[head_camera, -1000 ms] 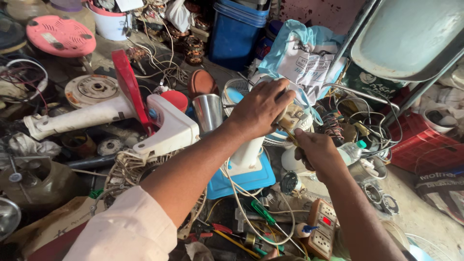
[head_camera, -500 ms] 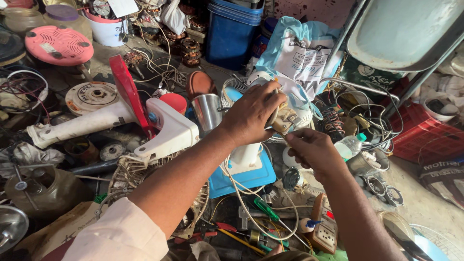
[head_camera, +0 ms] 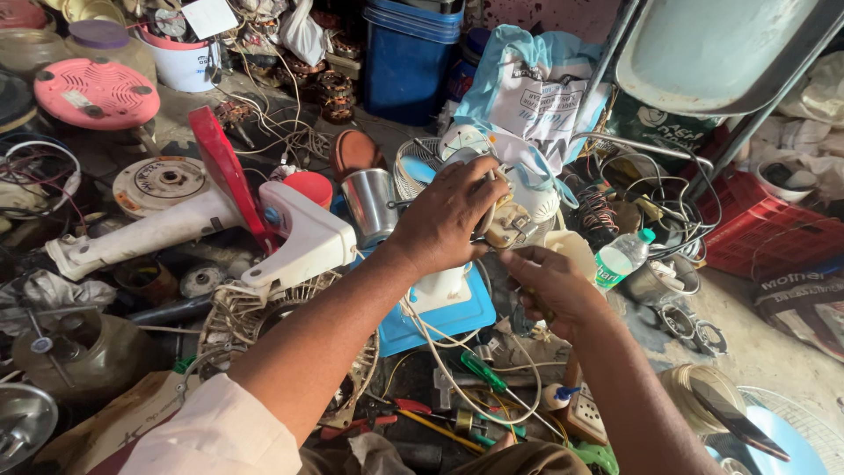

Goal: The person is repairing an electrical motor. They use a screwdriver to adjust screws and wires on the motor, which is placed on a blue base. The person also handles a capacitor and other small components.

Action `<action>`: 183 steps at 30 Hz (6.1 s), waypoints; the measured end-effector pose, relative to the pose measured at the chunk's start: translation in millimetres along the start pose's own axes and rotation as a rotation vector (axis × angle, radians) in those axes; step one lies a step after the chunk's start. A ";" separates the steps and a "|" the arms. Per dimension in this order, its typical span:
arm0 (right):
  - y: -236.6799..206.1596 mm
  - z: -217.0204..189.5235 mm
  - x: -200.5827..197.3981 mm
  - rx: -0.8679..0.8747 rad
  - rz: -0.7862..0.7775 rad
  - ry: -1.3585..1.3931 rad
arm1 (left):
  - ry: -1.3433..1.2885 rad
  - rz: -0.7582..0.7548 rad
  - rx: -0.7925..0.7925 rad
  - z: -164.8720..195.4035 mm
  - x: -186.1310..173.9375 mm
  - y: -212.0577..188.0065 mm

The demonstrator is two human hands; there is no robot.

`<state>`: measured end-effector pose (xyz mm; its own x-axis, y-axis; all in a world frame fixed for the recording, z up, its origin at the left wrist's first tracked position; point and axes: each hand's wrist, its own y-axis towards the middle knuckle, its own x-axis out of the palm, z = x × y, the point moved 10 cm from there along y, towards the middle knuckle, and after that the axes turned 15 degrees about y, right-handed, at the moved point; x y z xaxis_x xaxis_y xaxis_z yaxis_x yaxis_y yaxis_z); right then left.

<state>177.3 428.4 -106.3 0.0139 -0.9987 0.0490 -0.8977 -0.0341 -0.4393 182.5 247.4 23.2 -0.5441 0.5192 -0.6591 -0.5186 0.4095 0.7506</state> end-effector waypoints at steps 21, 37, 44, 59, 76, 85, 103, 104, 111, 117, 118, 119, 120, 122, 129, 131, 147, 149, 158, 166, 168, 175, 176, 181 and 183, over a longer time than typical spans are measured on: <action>7.9 31.1 -2.1 0.121 -0.156 0.325 | -0.058 0.066 0.046 7.3 -6.0 -0.3; -34.4 -49.8 -11.6 -0.674 0.416 -0.561 | -0.173 0.050 -0.211 -29.1 14.2 -22.4; 8.7 -0.7 -17.2 -0.180 0.183 -0.132 | -0.128 0.122 -0.253 -30.6 16.3 -25.4; 31.6 -20.1 10.1 -0.310 -0.016 -0.106 | -0.076 0.242 -0.303 -64.1 8.1 -41.2; 88.9 4.6 24.3 -0.206 -0.096 0.051 | -0.175 0.212 -0.271 -117.2 11.3 -71.2; 103.6 11.3 16.9 -0.253 0.029 -0.020 | -0.291 0.209 -0.294 -137.7 27.1 -79.8; 94.4 -5.2 7.1 -0.264 0.148 -0.226 | -0.361 0.360 -0.697 -88.6 76.7 -97.8; 92.9 -6.9 6.2 -0.275 0.139 -0.202 | -0.365 0.352 -0.705 -88.1 79.2 -93.8; 88.3 -13.2 -2.1 -0.256 0.127 -0.259 | -0.343 0.388 -0.686 -85.8 77.5 -87.5; 95.7 -18.7 0.9 -0.276 0.026 -0.287 | -0.343 0.343 -0.687 -86.9 79.9 -84.8; 96.1 -19.5 2.9 -0.281 0.009 -0.298 | -0.339 0.328 -0.684 -87.5 80.6 -84.0; 94.1 -25.9 6.0 -0.345 0.003 -0.359 | -0.279 0.326 -0.659 -86.5 77.7 -82.7; 91.6 -31.6 10.3 -0.411 -0.006 -0.419 | -0.218 0.323 -0.633 -85.8 74.8 -82.3; 84.7 -41.4 18.6 -0.523 -0.014 -0.570 | -0.112 0.312 -0.577 -84.2 71.1 -81.8; 92.0 -27.6 15.2 -0.258 0.091 -0.486 | -0.048 0.285 -0.499 -87.1 69.9 -84.4; 89.6 -27.9 20.1 -0.251 0.082 -0.451 | -0.051 0.275 -0.484 -88.1 67.7 -85.3; 71.9 -19.0 24.2 -0.199 0.130 -0.238 | -0.011 0.267 -0.477 -82.3 52.7 -89.7; 69.0 -19.4 29.4 -0.211 0.089 -0.228 | 0.002 0.309 -0.457 -81.7 45.4 -88.2; 62.3 -23.2 25.8 -0.300 0.112 -0.249 | 0.168 0.187 -0.137 -95.7 45.3 -30.8; 63.4 -9.5 2.6 -0.382 0.117 -0.262 | 0.007 0.181 -0.099 -82.5 34.9 -26.1; 73.4 6.3 6.5 -0.184 -0.013 -0.029 | 0.073 0.176 -0.136 -79.5 32.7 -28.5; 40.1 -14.3 28.7 -0.407 -0.035 -0.259 | 0.002 0.201 -0.180 -70.0 26.2 -44.6; 38.2 -8.6 24.1 -0.329 0.044 -0.261 | -0.001 0.209 -0.189 -69.2 25.0 -46.5; 26.9 20.9 28.8 0.033 0.100 0.051 | -0.056 0.232 -0.193 -63.0 14.4 -52.6; 20.4 8.8 33.5 -0.089 0.075 -0.066 | -0.036 0.218 -0.190 -61.3 10.3 -54.4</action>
<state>163.3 393.9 -121.5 -0.0280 -0.9988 -0.0414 -0.9328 0.0409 -0.3580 164.7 184.4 -27.3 -0.6341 0.6072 -0.4788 -0.5082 0.1394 0.8499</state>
